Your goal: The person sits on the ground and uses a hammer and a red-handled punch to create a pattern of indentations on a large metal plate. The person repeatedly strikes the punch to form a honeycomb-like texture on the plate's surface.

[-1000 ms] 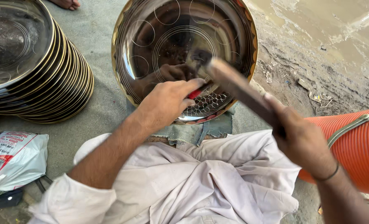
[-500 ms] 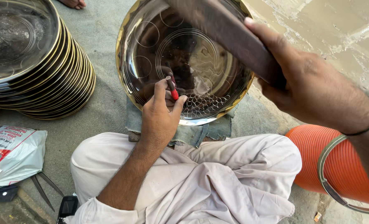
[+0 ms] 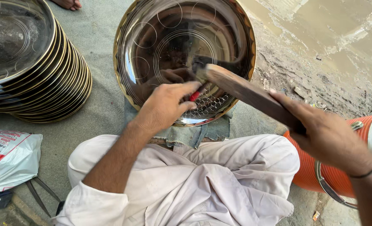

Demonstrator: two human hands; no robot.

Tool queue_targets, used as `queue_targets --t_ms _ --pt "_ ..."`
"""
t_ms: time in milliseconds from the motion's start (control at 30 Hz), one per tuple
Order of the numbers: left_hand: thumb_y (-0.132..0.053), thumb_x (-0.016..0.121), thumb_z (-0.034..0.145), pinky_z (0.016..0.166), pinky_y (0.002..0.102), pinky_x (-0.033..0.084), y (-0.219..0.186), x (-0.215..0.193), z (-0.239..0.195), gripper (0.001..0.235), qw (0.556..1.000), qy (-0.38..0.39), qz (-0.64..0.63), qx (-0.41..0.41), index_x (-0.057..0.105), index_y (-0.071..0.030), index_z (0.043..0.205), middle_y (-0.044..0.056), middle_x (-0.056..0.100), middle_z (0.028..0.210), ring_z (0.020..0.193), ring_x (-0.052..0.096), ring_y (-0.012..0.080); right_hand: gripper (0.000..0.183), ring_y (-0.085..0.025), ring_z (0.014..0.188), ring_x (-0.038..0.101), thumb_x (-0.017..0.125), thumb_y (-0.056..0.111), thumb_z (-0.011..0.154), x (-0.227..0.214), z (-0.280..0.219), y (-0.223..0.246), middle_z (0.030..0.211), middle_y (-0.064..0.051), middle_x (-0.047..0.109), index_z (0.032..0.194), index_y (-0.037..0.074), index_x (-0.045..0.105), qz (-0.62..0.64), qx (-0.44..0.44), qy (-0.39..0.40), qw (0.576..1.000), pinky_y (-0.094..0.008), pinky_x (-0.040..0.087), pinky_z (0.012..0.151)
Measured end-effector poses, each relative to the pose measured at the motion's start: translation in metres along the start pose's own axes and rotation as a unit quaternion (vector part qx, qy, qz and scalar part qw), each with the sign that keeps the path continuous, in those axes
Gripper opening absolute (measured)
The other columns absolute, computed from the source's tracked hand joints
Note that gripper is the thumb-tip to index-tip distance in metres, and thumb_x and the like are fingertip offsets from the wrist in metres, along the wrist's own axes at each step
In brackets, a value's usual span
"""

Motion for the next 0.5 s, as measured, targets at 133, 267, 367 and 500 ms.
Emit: queue_targets --t_ms 133,267,367,500 --pt "-0.020 0.075 0.093 0.103 0.041 0.054 -0.004 -0.012 0.012 0.057 0.998 0.015 -0.029 0.047 0.053 -0.006 0.144 0.017 0.069 0.130 0.117 0.070 0.0284 0.100 -0.020 0.097 0.073 0.073 0.000 0.077 0.062 -0.037 -0.025 0.105 -0.012 0.073 0.163 0.017 0.025 0.256 0.056 -0.041 0.964 -0.036 0.060 0.085" --pt "-0.021 0.068 0.095 0.099 0.041 0.055 -0.011 -0.003 0.025 0.055 0.989 0.142 0.007 0.033 0.051 -0.017 0.147 0.014 0.071 0.123 0.111 0.071 0.0268 0.092 -0.018 0.093 0.072 0.073 -0.002 0.080 0.116 -0.070 -0.037 0.101 -0.011 0.072 0.160 0.011 0.029 0.345 0.131 -0.047 0.928 -0.033 0.060 0.083" --pt "-0.021 0.065 0.096 0.094 0.044 0.057 -0.018 0.002 0.036 0.054 0.971 0.209 0.097 0.066 0.049 -0.022 0.147 0.012 0.071 0.110 0.107 0.070 0.0301 0.092 -0.017 0.092 0.070 0.073 -0.004 0.079 0.137 -0.086 -0.025 0.101 -0.011 0.071 0.159 0.009 0.030 0.385 0.141 -0.076 0.909 -0.031 0.058 0.082" --pt "-0.023 0.063 0.098 0.091 0.046 0.057 -0.020 0.009 0.043 0.050 0.946 0.263 0.168 0.090 0.049 -0.027 0.146 0.010 0.069 0.110 0.106 0.070 0.0309 0.097 -0.016 0.088 0.067 0.072 -0.006 0.080 0.153 -0.096 -0.006 0.099 -0.011 0.067 0.163 0.009 0.025 0.471 0.157 -0.124 0.859 -0.029 0.057 0.077"
Point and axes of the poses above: each hand's wrist, its own z-axis towards the middle knuckle, its own x-axis out of the palm, y = z × x, the point moved 3 cm from there along z, towards the middle knuckle
